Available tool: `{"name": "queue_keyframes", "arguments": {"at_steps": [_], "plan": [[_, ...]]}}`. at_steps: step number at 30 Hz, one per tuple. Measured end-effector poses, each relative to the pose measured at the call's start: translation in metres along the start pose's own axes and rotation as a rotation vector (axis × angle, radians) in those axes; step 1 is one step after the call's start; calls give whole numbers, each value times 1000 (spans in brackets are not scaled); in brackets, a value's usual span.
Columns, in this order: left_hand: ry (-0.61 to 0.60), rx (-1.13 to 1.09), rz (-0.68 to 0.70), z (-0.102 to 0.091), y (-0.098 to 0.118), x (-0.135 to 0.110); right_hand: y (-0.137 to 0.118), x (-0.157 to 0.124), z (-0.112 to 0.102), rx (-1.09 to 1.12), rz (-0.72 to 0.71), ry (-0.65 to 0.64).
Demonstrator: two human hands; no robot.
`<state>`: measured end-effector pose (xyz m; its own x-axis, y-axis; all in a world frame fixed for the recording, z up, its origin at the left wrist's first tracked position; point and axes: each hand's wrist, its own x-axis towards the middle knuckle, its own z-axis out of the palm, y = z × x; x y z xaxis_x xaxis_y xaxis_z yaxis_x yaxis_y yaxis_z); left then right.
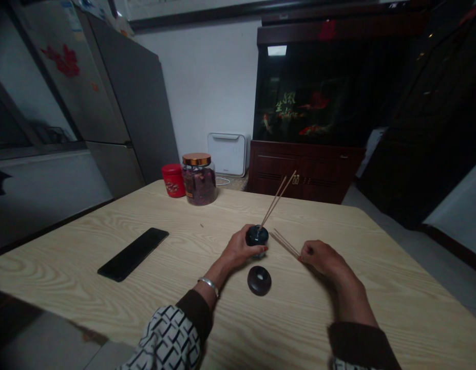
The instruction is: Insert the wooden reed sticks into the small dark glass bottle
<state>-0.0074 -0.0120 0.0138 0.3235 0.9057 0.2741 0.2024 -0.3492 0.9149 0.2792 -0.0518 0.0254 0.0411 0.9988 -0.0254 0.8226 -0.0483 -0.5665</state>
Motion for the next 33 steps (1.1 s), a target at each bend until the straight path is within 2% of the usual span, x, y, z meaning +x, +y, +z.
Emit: {"name": "queue_keyframes", "arguments": {"at_steps": [4, 8, 11, 14, 18, 23, 29, 33], "plan": [[2, 3, 5, 0, 0, 0, -18, -7, -17, 214, -61, 145], [2, -6, 15, 0, 0, 0, -50, -15, -30, 702, -103, 403], [2, -4, 5, 0, 1, 0, -76, -19, -28, 1095, -169, 577], [4, -6, 1, 0, 0, 0, -98, -20, -20, 1246, -247, 653], [6, 8, 9, -1, -1, 0, -117, -19, -8, 1239, -315, 770], [-6, 28, 3, -1, -1, 1, -130, -15, 6, 1055, -391, 865], [5, 32, 13, 1, -3, 2, -139, -13, 15, 878, -420, 860], [3, 40, 19, 1, -4, 2, -139, -9, 19, 814, -413, 811]]}}
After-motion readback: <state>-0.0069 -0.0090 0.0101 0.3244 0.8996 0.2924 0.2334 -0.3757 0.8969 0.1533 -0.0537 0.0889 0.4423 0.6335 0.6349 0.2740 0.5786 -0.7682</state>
